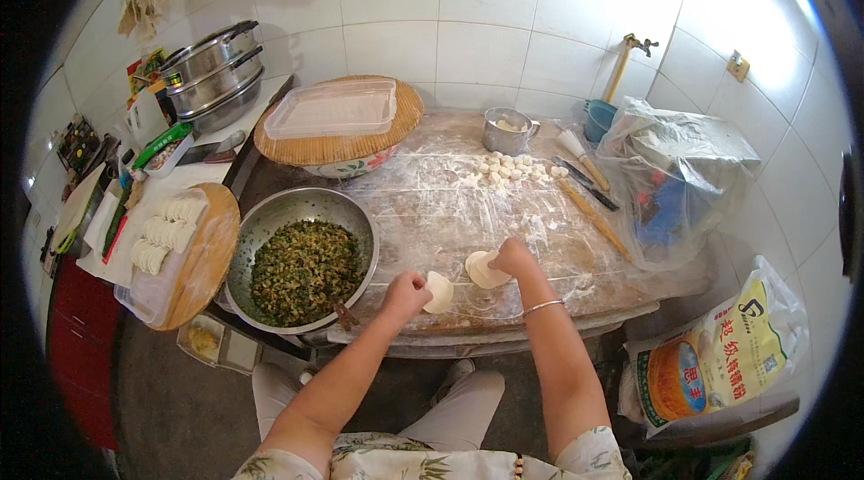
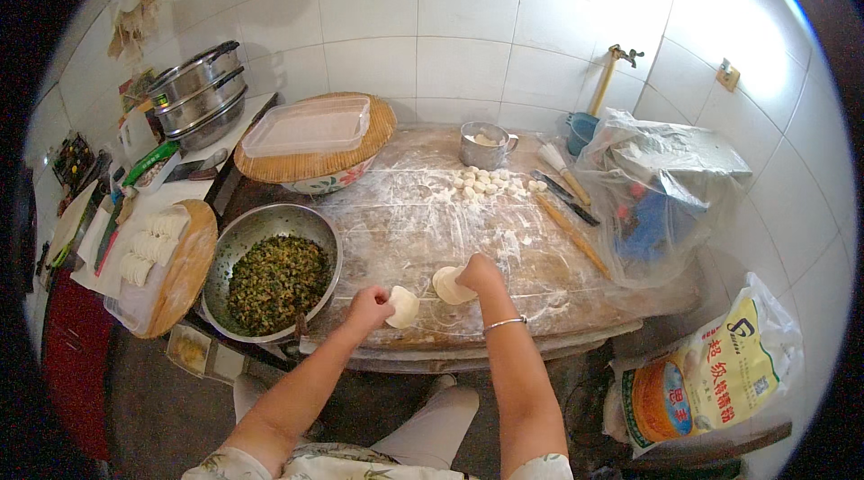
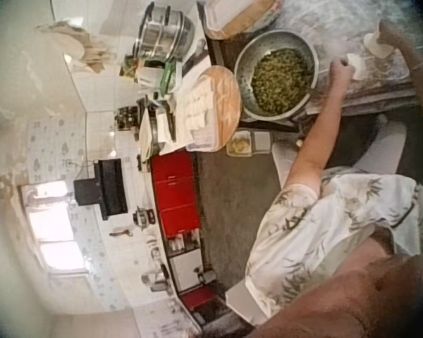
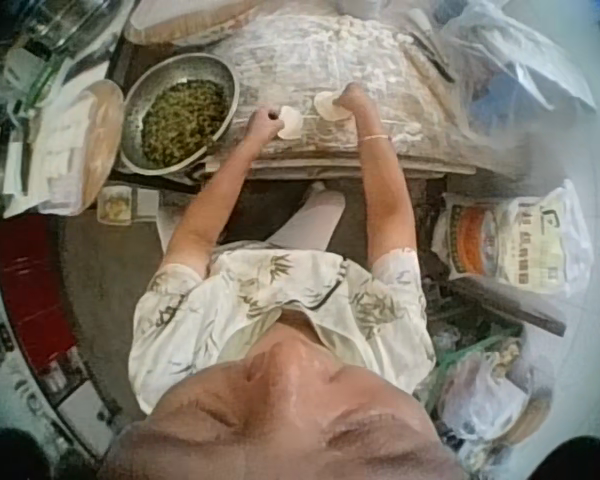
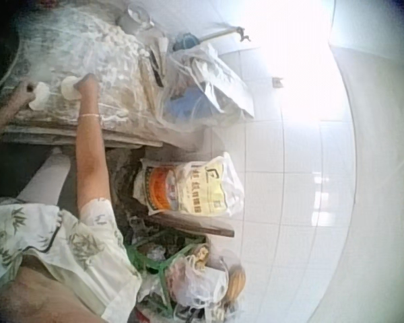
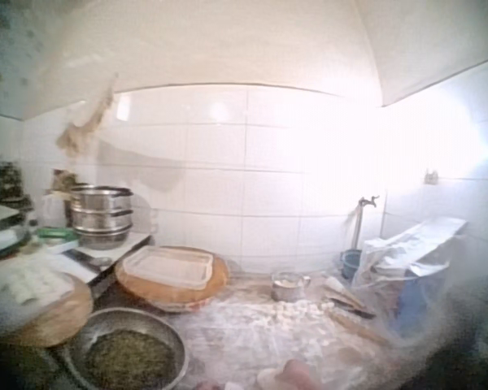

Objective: The person fills dough wrappers with a mixture using chopsticks, pleats the edges by hand to seal them into dumplings, and places them onto a tray.

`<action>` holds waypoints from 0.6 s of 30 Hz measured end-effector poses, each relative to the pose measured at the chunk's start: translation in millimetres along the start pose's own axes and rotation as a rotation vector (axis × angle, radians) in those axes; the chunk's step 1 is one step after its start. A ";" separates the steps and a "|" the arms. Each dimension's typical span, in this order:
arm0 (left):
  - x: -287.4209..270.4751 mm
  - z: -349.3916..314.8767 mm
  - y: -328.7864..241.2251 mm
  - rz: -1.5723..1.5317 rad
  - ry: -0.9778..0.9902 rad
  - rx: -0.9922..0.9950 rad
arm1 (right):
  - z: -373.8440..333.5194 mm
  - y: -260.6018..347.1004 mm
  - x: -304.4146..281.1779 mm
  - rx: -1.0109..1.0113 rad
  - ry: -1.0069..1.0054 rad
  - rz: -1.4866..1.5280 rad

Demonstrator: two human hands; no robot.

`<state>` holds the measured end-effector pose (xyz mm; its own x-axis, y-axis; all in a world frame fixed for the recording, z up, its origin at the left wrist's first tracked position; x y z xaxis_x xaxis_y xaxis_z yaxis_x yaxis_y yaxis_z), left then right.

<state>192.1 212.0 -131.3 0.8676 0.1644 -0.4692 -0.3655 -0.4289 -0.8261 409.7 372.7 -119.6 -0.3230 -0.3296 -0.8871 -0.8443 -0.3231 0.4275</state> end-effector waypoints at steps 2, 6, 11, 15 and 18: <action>7.5 -16.1 -12.5 0.112 -0.118 0.187 | 4.5 -1.3 4.7 -0.113 -0.087 -0.039; 25.7 -47.7 -38.1 -0.080 0.005 0.187 | -6.2 12.3 -2.0 -0.156 -0.258 0.188; 31.8 -89.7 -90.3 -0.445 0.208 0.310 | -40.6 31.7 -68.8 -0.144 -0.377 0.416; -3.7 -125.8 -125.4 -0.632 0.272 0.288 | -51.1 28.0 -111.0 -0.283 -0.453 0.562; -45.0 -140.4 -131.4 -0.720 0.308 0.317 | -54.4 33.1 -128.3 -0.430 -0.447 0.733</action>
<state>248.4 136.3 42.2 0.9614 0.0331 0.2731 0.2742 -0.0351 -0.9610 446.5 356.0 17.8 -0.9167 -0.2395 -0.3197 -0.1667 -0.4982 0.8509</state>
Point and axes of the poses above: each hand's wrist, its own z-axis towards the middle knuckle, its own x-axis out of the palm, y = z × x, the point moved 4 cm from there along z, towards the middle knuckle, and after that the axes turned 10 degrees about -x, right-handed, at the moved point
